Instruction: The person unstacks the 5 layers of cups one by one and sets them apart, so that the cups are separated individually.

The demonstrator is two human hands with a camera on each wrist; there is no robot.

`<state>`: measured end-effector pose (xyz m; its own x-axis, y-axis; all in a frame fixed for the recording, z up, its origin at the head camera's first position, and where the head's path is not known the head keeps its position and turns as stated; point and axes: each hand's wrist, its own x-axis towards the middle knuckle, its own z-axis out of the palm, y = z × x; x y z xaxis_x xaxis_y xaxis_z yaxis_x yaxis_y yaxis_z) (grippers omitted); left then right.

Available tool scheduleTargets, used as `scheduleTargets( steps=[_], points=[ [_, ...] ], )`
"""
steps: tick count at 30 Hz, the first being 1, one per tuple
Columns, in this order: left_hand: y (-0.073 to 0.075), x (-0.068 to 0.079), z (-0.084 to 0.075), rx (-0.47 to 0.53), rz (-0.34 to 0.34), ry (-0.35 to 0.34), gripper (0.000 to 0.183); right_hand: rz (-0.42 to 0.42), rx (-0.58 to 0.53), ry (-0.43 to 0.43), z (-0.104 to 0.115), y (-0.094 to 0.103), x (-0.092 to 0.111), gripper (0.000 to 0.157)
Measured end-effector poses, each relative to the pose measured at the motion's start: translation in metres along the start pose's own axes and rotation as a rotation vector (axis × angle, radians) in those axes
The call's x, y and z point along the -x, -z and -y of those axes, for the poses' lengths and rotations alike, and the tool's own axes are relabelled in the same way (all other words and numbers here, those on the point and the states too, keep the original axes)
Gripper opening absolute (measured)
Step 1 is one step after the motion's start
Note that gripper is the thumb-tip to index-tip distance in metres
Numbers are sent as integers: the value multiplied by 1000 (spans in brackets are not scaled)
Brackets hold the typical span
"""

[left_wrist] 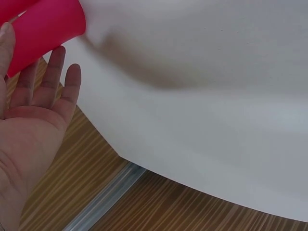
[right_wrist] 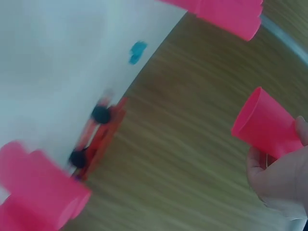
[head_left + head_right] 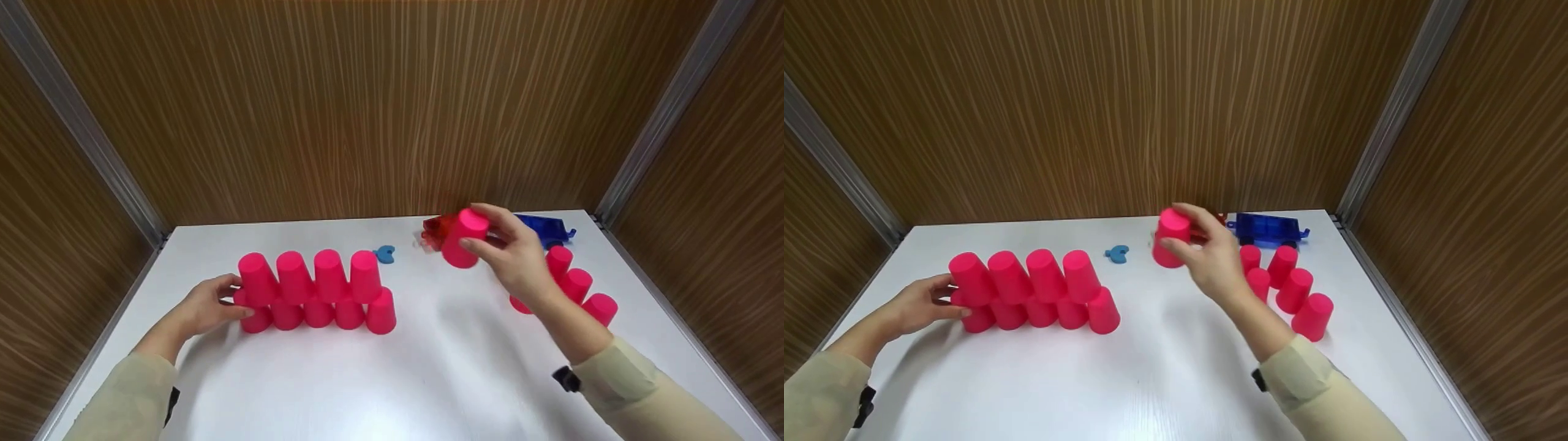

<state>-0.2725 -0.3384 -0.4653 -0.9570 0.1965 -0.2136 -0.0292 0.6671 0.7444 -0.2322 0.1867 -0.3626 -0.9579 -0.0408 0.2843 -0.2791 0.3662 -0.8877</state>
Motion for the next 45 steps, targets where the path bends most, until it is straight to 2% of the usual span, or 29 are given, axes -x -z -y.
scheduleTargets(
  steps=[8,20,27,32,38,45],
  points=[
    [-1,0,-3,14,-11,-30,65,-24,96,-93,-28,47,29,75],
    [-3,4,-2,16,-14,13,74,-4,182,-209,-77,88,60,81],
    [-4,3,0,8,-35,-70,60,-4,210,-234,-99,100,75,78],
    [-4,2,0,17,-25,-49,63,20,210,-315,-108,105,80,84],
    [-4,1,0,19,-27,-43,65,49,239,-339,-118,106,81,79],
    [-2,2,-2,7,-24,-21,67,63,238,-430,-126,104,78,86]
  ],
)
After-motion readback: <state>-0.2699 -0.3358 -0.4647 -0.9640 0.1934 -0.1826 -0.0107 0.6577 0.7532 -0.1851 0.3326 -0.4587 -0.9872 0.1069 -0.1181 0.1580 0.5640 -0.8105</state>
